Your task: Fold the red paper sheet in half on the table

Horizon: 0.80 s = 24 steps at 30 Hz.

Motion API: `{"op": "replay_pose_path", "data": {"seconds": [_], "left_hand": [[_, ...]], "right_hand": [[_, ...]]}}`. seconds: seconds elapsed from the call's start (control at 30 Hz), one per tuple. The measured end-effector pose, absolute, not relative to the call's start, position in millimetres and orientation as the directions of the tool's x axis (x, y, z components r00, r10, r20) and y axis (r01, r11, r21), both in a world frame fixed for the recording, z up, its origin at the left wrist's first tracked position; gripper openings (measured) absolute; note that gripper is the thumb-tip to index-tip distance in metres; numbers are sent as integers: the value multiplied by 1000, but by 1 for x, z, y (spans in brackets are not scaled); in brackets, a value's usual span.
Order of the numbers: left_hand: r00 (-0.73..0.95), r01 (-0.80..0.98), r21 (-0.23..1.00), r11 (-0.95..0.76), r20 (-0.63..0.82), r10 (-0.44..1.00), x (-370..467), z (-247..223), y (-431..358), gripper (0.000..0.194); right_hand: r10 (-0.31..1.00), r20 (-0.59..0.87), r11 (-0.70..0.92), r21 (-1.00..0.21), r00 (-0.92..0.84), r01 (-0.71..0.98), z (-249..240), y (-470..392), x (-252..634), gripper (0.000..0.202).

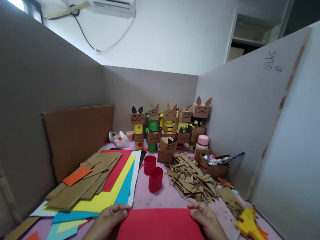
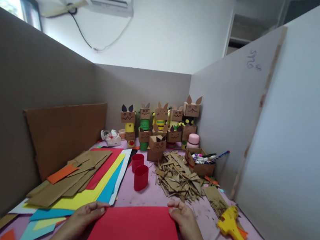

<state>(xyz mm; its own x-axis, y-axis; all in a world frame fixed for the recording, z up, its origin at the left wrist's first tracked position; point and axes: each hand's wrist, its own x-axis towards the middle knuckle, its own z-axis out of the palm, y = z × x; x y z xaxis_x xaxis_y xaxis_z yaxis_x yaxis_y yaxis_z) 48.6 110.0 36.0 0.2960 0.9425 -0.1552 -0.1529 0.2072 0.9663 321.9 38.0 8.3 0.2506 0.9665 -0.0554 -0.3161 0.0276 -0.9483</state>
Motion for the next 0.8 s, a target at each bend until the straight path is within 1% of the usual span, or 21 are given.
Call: {"op": "replay_pose_path", "data": {"seconds": [0.1,0.2,0.3,0.37,0.43,0.6,0.8], "left_hand": [[278,5,990,138,-134,951,39,24,99,23],[242,216,976,-1,-53,969,35,16,88,12],[246,417,893,-171,70,967,34,18,80,8],[279,512,819,-258,126,952,34,21,76,11],[322,576,751,-323,155,934,35,22,75,14],[411,670,605,-430,180,894,36,17,72,20],[451,738,477,-478,178,875,33,8,72,24]], "right_hand": [[969,-72,-28,-983,235,-183,-3,24,318,27],[966,-44,-53,-998,255,26,-9,17,315,17],[957,44,-37,-962,287,270,-7,16,313,10],[952,95,-32,-916,292,400,-5,16,312,13],[952,118,-39,-869,283,493,-2,16,311,16],[960,140,-49,-770,243,636,2,14,309,19],[962,131,-82,-702,241,707,0,14,310,21]]}}
